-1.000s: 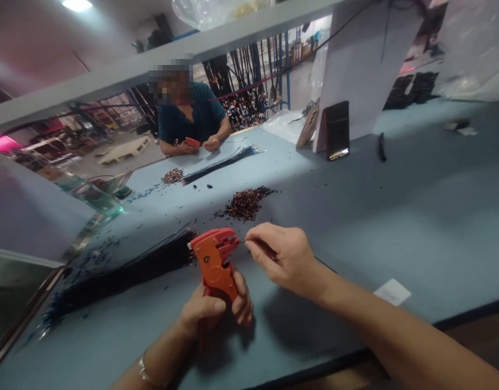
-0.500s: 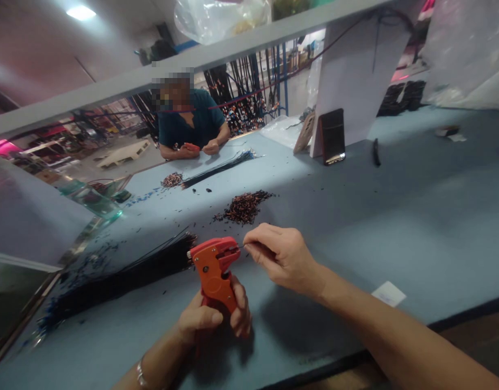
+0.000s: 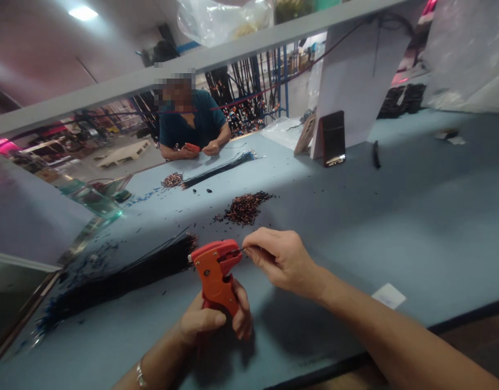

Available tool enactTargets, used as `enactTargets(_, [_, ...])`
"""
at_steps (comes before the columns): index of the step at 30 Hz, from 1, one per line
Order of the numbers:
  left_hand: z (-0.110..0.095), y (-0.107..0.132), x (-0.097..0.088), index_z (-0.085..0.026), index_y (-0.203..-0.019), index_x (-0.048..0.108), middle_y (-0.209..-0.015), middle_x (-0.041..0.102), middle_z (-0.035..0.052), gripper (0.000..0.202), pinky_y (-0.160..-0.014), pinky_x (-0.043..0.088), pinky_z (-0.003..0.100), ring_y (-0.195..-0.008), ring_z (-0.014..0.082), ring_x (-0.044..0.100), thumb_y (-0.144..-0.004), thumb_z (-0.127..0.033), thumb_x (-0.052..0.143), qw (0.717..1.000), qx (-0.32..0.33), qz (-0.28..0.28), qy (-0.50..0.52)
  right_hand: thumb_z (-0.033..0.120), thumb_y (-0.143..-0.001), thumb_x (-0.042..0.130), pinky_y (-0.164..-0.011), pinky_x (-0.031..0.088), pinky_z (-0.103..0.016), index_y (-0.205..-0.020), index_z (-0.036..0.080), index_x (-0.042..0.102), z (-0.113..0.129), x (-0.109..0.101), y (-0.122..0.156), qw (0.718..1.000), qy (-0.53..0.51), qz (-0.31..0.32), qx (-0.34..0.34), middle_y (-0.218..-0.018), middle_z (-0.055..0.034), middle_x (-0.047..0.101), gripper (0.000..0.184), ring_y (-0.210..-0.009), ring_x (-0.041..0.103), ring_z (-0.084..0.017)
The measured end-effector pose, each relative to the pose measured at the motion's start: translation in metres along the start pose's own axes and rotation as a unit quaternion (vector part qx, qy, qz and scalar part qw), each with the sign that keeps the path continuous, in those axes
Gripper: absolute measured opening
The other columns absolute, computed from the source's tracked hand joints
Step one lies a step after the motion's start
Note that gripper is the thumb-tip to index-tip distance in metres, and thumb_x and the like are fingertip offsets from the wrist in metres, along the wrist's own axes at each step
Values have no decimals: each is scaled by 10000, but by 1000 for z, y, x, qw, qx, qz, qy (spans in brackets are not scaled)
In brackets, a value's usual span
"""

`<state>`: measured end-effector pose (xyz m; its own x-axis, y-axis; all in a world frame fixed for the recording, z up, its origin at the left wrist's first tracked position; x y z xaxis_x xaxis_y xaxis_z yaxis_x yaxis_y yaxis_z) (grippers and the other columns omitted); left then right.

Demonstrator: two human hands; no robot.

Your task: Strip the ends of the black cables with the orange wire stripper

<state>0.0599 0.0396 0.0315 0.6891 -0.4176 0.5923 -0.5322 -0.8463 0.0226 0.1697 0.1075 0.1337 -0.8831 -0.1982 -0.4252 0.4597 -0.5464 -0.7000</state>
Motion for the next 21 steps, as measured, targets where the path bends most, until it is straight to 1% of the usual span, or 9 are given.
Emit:
enactTargets(5, [1,1,0,-78,-958,662,-631,608,44,351,-644,493,344,-601,178,615,-727,-327,749,1000,-10,-9,-11,121,-903,531,-522,377,-182,-865,181,630,1,0,-1,1000,-5,6,-5,-655,27,567,122,-538,469,-72])
enactTargets(9, [1,0,-1,-84,-920,655,-596,598,32,314,-606,498,324,-553,164,608,-752,-334,740,999,-13,-20,-24,140,-906,533,-520,371,-190,-860,179,632,0,1,0,1000,-9,5,-7,-646,27,556,115,-535,462,-76])
enactTargets(12, [1,-1,0,-82,-892,654,-566,589,23,271,-584,509,317,-514,152,599,-769,-312,725,1000,-6,-15,-16,151,-907,535,-515,369,-190,-849,174,635,-1,1,0,1000,-5,6,-3,-635,29,551,117,-526,452,-74])
enactTargets(18, [2,-3,2,-79,-901,655,-560,591,22,290,-590,523,335,-499,154,597,-758,-321,728,1000,-3,2,9,159,-906,539,-506,379,-185,-863,173,650,-1,1,0,1000,0,11,6,-673,11,632,120,-517,483,-68])
enactTargets(21, [3,-2,1,-81,-902,653,-560,594,23,276,-589,526,337,-499,158,603,-761,-308,722,1000,-6,2,14,149,-901,543,-506,383,-182,-860,169,652,-2,0,0,1000,1,9,5,-674,9,639,119,-518,489,-65])
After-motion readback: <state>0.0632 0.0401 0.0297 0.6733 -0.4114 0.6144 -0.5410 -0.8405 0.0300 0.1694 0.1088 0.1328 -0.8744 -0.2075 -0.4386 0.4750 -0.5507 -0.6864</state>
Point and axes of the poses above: each hand's wrist, its own y-axis away from the middle knuckle, its own x-axis out of the palm, z = x × y, the point moved 8 cm from there along -y, towards the middle knuckle
